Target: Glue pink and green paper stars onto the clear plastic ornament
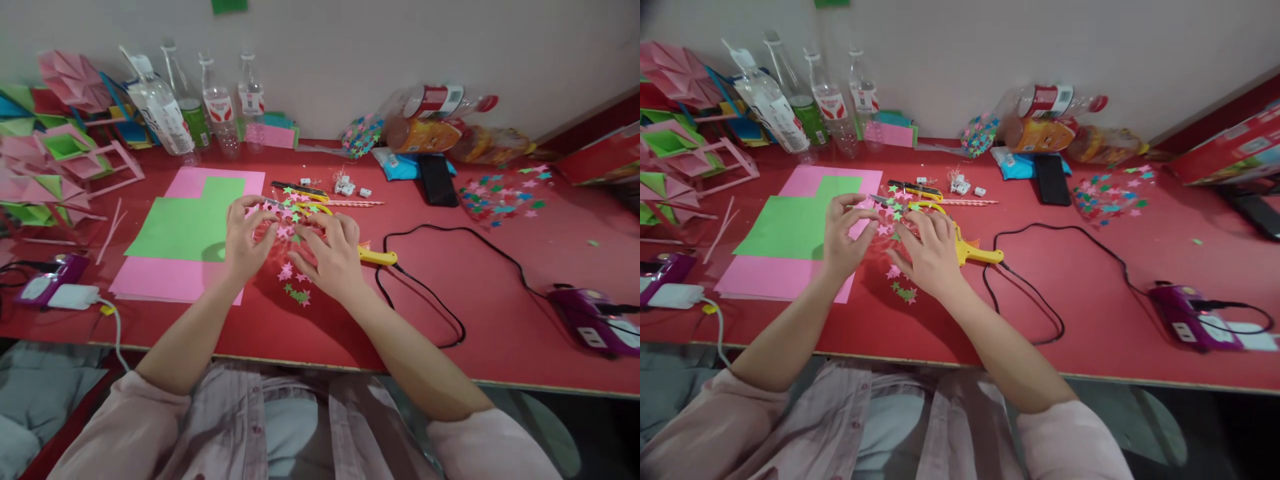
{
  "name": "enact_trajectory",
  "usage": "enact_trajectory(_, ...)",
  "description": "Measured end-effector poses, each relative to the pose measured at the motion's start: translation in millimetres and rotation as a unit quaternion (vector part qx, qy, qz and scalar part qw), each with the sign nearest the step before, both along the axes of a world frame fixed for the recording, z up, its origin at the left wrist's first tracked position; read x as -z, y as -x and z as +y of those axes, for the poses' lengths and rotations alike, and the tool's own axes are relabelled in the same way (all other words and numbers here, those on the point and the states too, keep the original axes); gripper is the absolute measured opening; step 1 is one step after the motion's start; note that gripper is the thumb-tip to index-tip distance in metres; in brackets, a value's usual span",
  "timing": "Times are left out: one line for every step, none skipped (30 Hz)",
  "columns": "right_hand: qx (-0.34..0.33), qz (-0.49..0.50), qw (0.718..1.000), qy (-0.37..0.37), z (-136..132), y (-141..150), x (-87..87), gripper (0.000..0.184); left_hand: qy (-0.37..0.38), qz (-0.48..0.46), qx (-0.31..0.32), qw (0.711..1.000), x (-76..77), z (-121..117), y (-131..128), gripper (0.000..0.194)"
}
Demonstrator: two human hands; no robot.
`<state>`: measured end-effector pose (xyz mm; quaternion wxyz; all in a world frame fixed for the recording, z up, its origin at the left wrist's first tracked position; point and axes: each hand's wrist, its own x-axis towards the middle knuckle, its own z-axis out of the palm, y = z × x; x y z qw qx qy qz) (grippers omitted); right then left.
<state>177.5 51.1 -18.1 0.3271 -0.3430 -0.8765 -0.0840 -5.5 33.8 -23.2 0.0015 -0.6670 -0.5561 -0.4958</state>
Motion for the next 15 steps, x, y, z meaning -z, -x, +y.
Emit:
enact_trajectory(0.0,0.003,1.0,-0.004,-1,0,-0.6,0.037,0.002,-0.004,0.001,1.0,-0.6,0,0,0.006)
enact_trajectory(-0.001,0.01,1.0,-0.008,-1,-1,-1.6,0.035,0.002,-0.011,0.002,1.0,-1.0,0,0,0.006)
enact_trajectory(-0.004,0.023,1.0,-0.011,-2,-2,-2.8,0.034,0.001,-0.023,0.003,1.0,-1.2,0,1,0.006)
enact_trajectory(-0.007,0.042,0.999,-0.014,-2,-4,-4.4,0.031,-0.002,-0.041,0.003,0.999,-1.0,1,2,0.006)
enact_trajectory(-0.008,0.069,0.997,-0.016,-2,-6,-6.0,0.028,-0.005,-0.068,0.0,0.998,-0.2,3,5,0.007)
enact_trajectory(-0.007,0.101,0.995,-0.015,-1,-9,-7.5,0.025,-0.007,-0.104,-0.005,0.995,1.1,5,8,0.008)
enact_trajectory(-0.001,0.135,0.991,-0.007,1,-13,-8.7,0.021,-0.006,-0.148,-0.013,0.989,2.9,8,12,0.009)
enact_trajectory(0.01,0.17,0.985,0.011,4,-17,-9.3,0.018,-0.004,-0.199,-0.027,0.98,5.0,11,16,0.01)
enact_trajectory(0.024,0.202,0.978,0.04,9,-21,-9.1,0.015,0.006,-0.255,-0.044,0.966,7.1,14,21,0.011)
enact_trajectory(0.041,0.231,0.969,0.081,14,-26,-8.2,0.015,0.028,-0.313,-0.057,0.948,9.0,18,25,0.01)
enact_trajectory(0.06,0.252,0.957,0.128,20,-31,-6.7,0.015,0.058,-0.372,-0.056,0.925,10.4,21,28,0.009)
enact_trajectory(0.071,0.263,0.946,0.174,26,-35,-4.9,0.014,0.101,-0.429,-0.036,0.897,11.1,23,30,0.01)
enact_trajectory(0.077,0.269,0.935,0.218,32,-39,-3.3,0.015,0.146,-0.477,-0.018,0.866,11.0,25,31,0.012)
enact_trajectory(0.081,0.263,0.925,0.263,38,-42,-2.3,0.015,0.19,-0.512,-0.001,0.838,10.2,26,31,0.011)
enact_trajectory(0.084,0.254,0.917,0.296,42,-45,-2.3,0.015,0.231,-0.532,0.011,0.814,8.7,27,30,0.01)
